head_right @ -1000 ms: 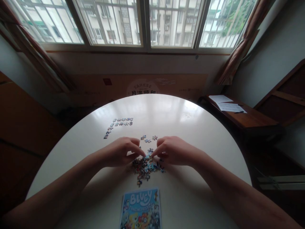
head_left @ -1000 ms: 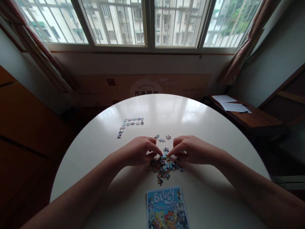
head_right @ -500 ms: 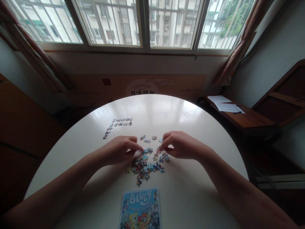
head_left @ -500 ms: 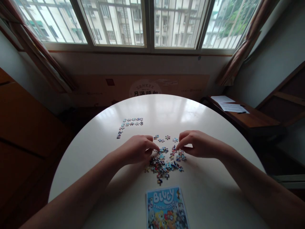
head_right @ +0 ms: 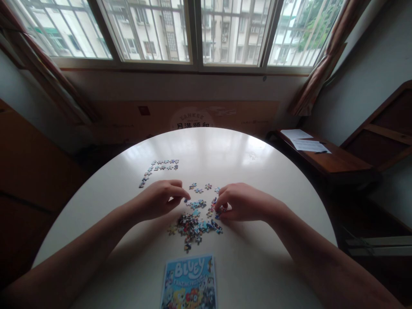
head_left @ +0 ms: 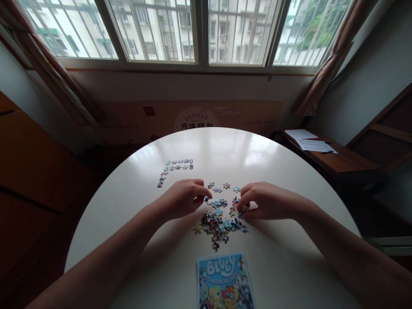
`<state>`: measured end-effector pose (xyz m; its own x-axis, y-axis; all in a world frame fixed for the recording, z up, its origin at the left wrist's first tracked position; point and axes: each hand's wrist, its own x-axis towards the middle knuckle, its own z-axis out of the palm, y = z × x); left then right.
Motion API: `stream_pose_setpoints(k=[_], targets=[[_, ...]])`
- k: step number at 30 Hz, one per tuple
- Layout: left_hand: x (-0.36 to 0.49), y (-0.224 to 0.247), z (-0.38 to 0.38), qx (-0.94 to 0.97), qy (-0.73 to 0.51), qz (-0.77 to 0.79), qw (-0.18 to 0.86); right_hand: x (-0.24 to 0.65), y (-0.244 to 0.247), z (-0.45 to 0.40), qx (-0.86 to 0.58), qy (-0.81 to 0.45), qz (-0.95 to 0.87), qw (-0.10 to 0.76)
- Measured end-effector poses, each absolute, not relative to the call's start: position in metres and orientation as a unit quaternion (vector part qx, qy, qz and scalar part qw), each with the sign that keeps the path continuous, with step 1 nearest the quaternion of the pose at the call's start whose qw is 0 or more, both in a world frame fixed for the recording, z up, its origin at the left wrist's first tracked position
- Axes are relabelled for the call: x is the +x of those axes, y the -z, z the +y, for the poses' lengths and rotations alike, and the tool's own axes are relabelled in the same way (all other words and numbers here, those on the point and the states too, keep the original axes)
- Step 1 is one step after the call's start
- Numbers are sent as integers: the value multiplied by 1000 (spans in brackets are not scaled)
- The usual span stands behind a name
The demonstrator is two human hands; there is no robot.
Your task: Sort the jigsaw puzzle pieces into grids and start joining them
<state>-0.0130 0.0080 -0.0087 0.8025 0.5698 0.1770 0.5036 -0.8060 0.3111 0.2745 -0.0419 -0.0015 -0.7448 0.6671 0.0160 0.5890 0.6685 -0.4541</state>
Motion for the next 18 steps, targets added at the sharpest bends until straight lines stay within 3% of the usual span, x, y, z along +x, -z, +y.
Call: stream_pose_setpoints(k=[12, 18], targets=[[-21, 2, 13, 928, -169, 311, 113, 270, 1, -45, -347, -225, -907, 79], [-20, 4, 12, 934, -165, 292, 125, 274, -1, -40, -337, -301, -889, 80]])
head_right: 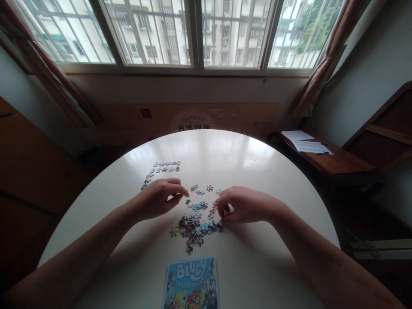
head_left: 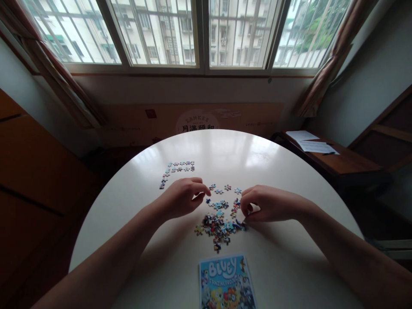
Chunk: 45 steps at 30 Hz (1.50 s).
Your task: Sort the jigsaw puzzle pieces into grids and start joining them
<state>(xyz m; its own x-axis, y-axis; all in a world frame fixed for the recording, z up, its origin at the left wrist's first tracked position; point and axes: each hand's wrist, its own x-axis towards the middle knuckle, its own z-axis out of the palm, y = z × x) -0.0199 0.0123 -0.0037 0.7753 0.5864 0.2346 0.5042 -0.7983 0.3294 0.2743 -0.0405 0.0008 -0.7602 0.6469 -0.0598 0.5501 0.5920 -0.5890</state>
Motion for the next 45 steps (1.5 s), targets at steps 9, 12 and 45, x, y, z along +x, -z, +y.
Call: stream_pose_setpoints(k=[9, 12, 45], targets=[[1, -5, -16, 895, -264, 274, 234, 274, 1, -39, -345, -348, -837, 245], [11, -3, -27, 863, -308, 270, 297, 259, 6, -45, -376, -342, -798, 323], [-58, -14, 31, 761, -8, 648, -4, 254, 15, -43, -357, -238, -837, 339]])
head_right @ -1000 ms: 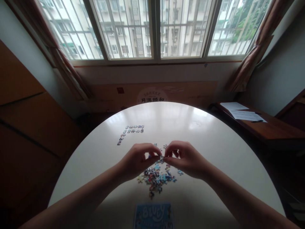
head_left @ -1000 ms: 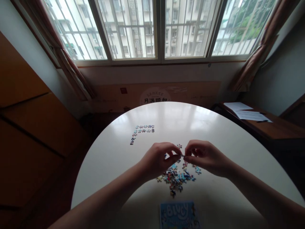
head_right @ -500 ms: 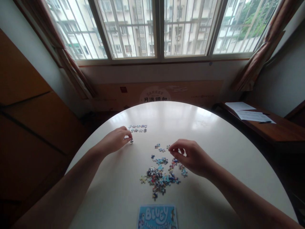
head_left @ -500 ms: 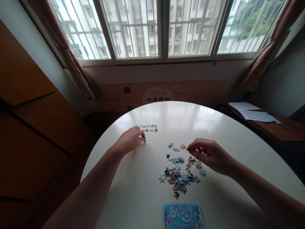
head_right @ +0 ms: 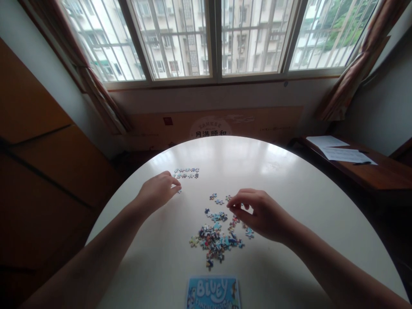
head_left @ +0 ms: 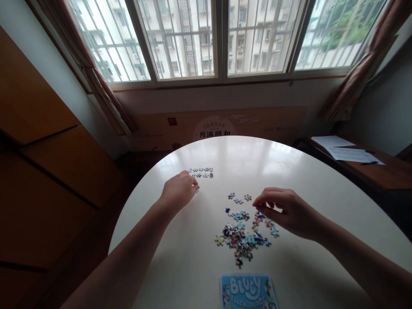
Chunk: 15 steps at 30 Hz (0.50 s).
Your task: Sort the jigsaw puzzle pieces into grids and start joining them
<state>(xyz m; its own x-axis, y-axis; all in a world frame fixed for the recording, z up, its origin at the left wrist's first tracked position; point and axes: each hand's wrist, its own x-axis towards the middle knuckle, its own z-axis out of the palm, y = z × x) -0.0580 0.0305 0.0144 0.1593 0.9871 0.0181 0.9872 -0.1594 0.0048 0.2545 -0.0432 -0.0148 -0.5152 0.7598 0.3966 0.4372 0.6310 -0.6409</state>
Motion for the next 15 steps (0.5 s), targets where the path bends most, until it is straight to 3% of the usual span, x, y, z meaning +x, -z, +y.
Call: stream_pose_setpoints(k=[7, 15], targets=[[-55, -7, 39, -749, -9, -662, 13, 256, 17, -43, -358, -246, -837, 332], [-74, -6, 50, -734, 70, -674, 52, 258, 16, -42, -357, -239, -843, 323]])
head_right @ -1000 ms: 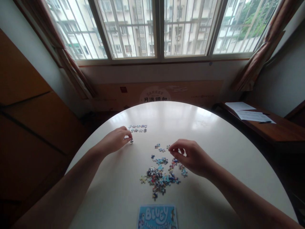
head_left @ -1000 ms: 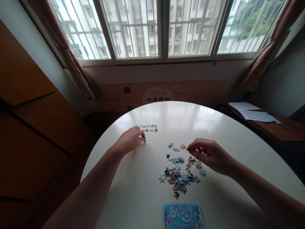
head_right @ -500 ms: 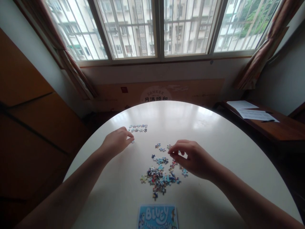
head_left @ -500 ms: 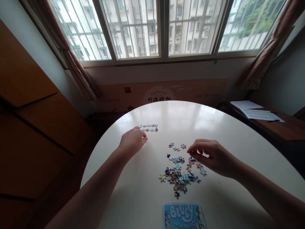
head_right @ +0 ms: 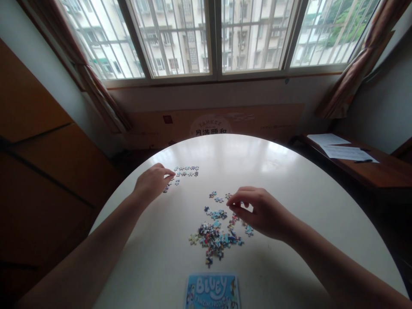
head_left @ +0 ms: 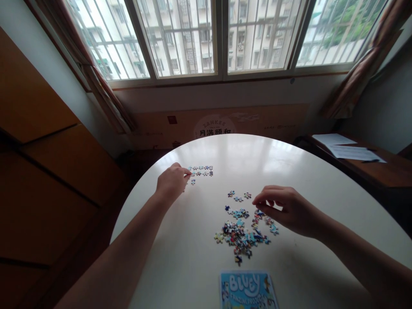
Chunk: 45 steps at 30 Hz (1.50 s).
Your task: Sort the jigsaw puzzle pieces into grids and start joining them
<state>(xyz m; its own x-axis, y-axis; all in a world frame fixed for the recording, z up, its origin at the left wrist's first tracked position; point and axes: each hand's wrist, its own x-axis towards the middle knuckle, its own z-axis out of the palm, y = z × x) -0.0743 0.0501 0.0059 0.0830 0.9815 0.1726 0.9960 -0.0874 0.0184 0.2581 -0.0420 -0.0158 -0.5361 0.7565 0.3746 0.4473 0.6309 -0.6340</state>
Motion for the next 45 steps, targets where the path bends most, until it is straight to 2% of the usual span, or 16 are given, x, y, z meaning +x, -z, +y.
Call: stream_pose_setpoints(k=[11, 31, 39, 45], targets=[[-73, 3, 54, -738, 44, -673, 21, 260, 16, -42, -358, -240, -843, 321], [-74, 4, 59, -731, 52, -680, 26, 263, 16, -40, -362, -233, -844, 318], [-62, 0, 48, -743, 102, -659, 50, 257, 17, -44, -330, -223, -892, 212], [-36, 0, 27, -822, 147, -550, 11, 246, 15, -52, -329, -178, -918, 134]])
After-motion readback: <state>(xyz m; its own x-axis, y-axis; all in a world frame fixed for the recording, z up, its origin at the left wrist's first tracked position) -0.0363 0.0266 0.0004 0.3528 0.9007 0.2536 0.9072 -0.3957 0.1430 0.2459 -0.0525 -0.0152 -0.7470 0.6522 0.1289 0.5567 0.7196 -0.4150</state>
